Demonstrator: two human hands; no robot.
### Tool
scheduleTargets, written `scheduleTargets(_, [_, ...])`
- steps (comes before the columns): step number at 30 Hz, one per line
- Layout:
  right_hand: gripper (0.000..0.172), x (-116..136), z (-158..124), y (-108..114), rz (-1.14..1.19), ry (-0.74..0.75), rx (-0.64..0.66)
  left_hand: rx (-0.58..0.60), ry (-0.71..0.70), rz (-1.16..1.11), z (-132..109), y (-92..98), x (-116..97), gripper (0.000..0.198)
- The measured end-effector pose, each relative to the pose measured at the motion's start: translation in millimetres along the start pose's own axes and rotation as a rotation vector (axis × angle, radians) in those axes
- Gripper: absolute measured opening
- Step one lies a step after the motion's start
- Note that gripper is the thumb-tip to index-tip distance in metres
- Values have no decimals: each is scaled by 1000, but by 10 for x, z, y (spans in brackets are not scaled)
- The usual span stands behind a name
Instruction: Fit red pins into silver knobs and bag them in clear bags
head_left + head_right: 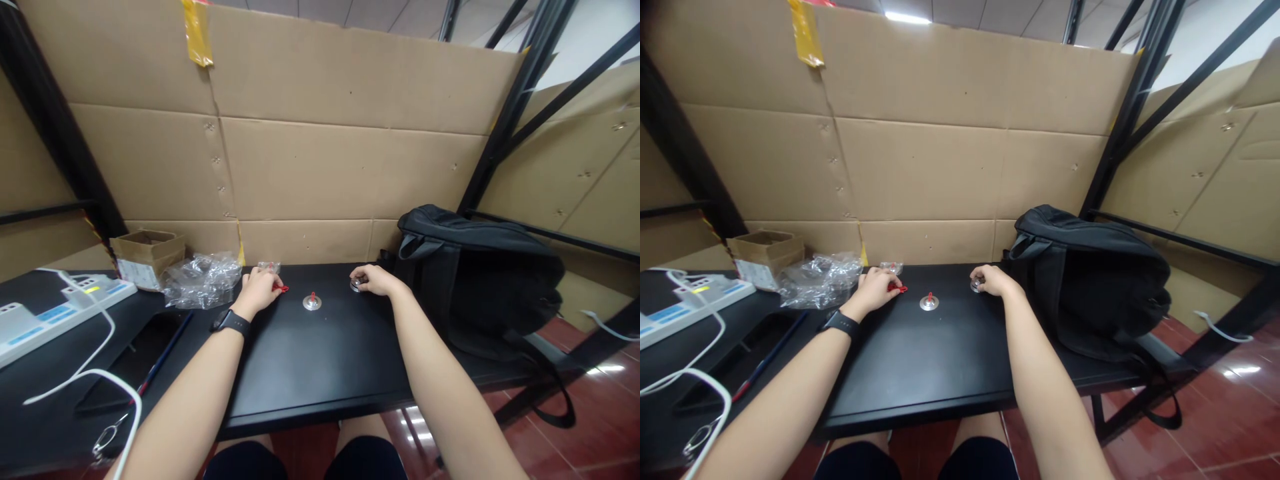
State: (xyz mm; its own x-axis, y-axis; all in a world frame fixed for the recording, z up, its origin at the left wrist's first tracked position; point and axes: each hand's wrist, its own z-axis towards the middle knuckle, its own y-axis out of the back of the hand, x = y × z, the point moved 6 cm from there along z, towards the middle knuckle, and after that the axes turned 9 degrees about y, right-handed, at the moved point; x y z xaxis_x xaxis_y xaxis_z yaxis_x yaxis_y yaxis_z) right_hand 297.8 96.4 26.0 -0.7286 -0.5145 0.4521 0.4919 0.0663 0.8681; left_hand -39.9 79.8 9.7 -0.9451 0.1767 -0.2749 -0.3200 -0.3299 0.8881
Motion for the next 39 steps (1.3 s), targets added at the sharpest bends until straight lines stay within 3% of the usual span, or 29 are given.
scheduleTargets(6, [34,378,75,55,171,177,-168,-29,34,-123,-11,118,-47,8])
scheduleTargets(10, [38,759,178,-83,374,292,-264,-2,46,-448,-16,225,-196,16])
scheduleTargets(14, [46,1056,237,-287,597,339,-300,72,29,-798,-43,176,-409,29])
scheduleTargets(17, [48,1185,241,-387,693,355,-306,76,-14,-923,-65,131,-541,28])
scheduleTargets(31, [52,1273,227,-444,823,390,-267,28,-17,-1025,-69,122,-592,23])
scheduleTargets(39, [55,1304,211,-426,873,422,-260,72,92,-1111,-69,78,-541,40])
